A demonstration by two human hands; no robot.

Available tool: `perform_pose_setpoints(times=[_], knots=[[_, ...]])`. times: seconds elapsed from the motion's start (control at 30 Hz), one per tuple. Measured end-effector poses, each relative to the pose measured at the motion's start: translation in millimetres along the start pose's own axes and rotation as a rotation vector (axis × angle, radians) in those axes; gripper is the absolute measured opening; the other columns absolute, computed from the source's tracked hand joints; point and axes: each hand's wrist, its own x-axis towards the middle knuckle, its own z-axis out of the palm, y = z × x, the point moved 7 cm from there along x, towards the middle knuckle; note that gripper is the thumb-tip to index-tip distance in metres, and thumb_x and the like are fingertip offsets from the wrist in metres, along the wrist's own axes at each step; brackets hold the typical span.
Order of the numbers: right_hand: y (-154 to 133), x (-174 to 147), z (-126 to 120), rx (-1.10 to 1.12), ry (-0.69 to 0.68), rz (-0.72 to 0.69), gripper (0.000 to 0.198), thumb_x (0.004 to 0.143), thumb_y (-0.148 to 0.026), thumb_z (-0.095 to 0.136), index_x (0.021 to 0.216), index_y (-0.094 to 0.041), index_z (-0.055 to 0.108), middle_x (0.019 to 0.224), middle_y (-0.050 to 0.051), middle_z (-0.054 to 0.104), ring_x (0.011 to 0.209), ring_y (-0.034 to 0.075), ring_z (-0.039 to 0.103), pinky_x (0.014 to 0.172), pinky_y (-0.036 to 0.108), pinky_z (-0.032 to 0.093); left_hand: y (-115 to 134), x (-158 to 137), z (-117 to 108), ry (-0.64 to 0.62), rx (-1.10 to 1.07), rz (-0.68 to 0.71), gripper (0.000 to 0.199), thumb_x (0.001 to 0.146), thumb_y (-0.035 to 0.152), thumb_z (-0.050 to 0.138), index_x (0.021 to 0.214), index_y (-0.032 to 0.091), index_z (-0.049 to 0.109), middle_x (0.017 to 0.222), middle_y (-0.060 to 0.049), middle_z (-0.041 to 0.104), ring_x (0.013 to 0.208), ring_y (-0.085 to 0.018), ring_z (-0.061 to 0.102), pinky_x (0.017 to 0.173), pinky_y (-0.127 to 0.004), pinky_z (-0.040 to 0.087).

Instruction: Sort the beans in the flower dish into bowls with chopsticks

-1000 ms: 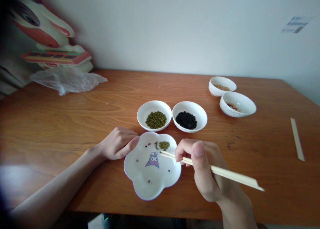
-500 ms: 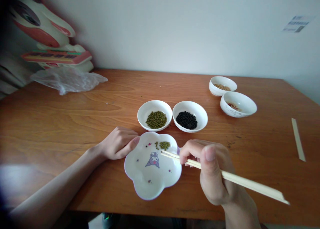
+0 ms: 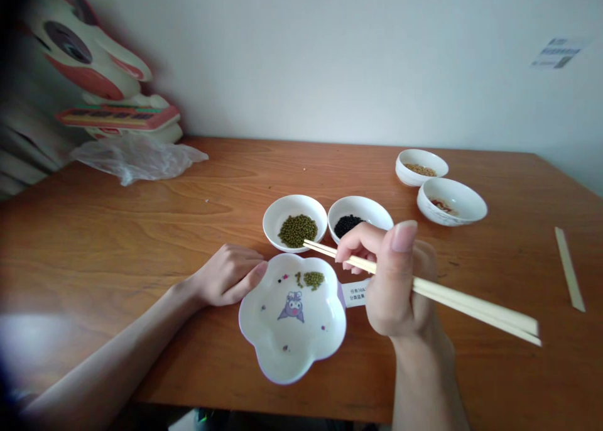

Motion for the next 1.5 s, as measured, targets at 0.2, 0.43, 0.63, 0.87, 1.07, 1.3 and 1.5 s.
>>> perform_pose_setpoints(times=[0.2, 0.43, 0.63, 0.87, 1.07, 1.3, 1.5], knots=[[4, -1, 2, 0.011, -0.039, 0.011, 0.084, 0.098, -0.079, 0.012, 0.067, -0.025, 0.070, 0.063, 0.009, 0.067, 0.063, 0.025, 0.063, 0.057, 0.038, 0.042, 0, 0, 0, -0.005, 0.001, -0.007, 0.043, 0.109, 0.030, 0.032, 0.072, 0.019, 0.050, 0.072, -0.002, 0.061, 0.061, -0.014, 0.052, 0.059, -0.031, 0.033], [4, -22, -9, -0.021, -0.121, -0.057, 0.085, 0.096, -0.079, 0.008, 0.069, -0.028, 0.070, 0.069, 0.008, 0.070, 0.066, 0.027, 0.064, 0.052, 0.037, 0.041, -1, 0, 2, -0.012, -0.004, -0.011, 0.040, 0.108, 0.030, 0.032, 0.073, 0.019, 0.049, 0.073, -0.001, 0.060, 0.062, -0.014, 0.051, 0.059, -0.032, 0.032], [19, -39, 6, 0.070, -0.331, 0.057, 0.088, 0.089, -0.087, 0.007, 0.070, -0.025, 0.066, 0.068, 0.007, 0.067, 0.064, 0.025, 0.061, 0.056, 0.036, 0.041, -2, -1, 3, -0.027, -0.025, -0.017, 0.039, 0.108, 0.030, 0.033, 0.074, 0.020, 0.047, 0.073, -0.001, 0.058, 0.062, -0.013, 0.050, 0.060, -0.031, 0.032], [43, -43, 16, 0.135, -0.389, 0.122, 0.085, 0.095, -0.080, 0.003, 0.077, -0.023, 0.063, 0.072, 0.006, 0.064, 0.069, 0.023, 0.058, 0.065, 0.036, 0.041, -2, -1, 4, -0.033, -0.045, -0.024, 0.039, 0.108, 0.030, 0.033, 0.073, 0.020, 0.046, 0.071, 0.000, 0.056, 0.060, -0.013, 0.047, 0.059, -0.031, 0.032], [45, -42, 21, 0.134, -0.405, 0.111, 0.085, 0.097, -0.078, 0.001, 0.079, -0.022, 0.063, 0.072, 0.005, 0.063, 0.068, 0.021, 0.057, 0.063, 0.035, 0.040, -1, 0, 3, -0.033, -0.035, -0.022, 0.040, 0.109, 0.029, 0.032, 0.073, 0.019, 0.047, 0.071, -0.001, 0.057, 0.060, -0.013, 0.047, 0.059, -0.030, 0.031], [38, -39, 20, 0.104, -0.383, 0.066, 0.081, 0.102, -0.070, 0.005, 0.076, -0.022, 0.064, 0.069, 0.004, 0.064, 0.066, 0.019, 0.058, 0.063, 0.033, 0.042, -2, -1, 4, -0.035, -0.028, -0.028, 0.041, 0.109, 0.030, 0.032, 0.073, 0.019, 0.047, 0.071, 0.000, 0.057, 0.060, -0.013, 0.048, 0.059, -0.030, 0.031], [33, -38, 16, 0.057, -0.341, 0.025, 0.080, 0.104, -0.068, 0.008, 0.073, -0.022, 0.066, 0.067, 0.004, 0.065, 0.064, 0.019, 0.061, 0.062, 0.033, 0.042, -2, -1, 3, -0.038, -0.034, -0.029, 0.041, 0.109, 0.031, 0.032, 0.073, 0.019, 0.048, 0.071, 0.000, 0.057, 0.060, -0.013, 0.048, 0.058, -0.030, 0.032]])
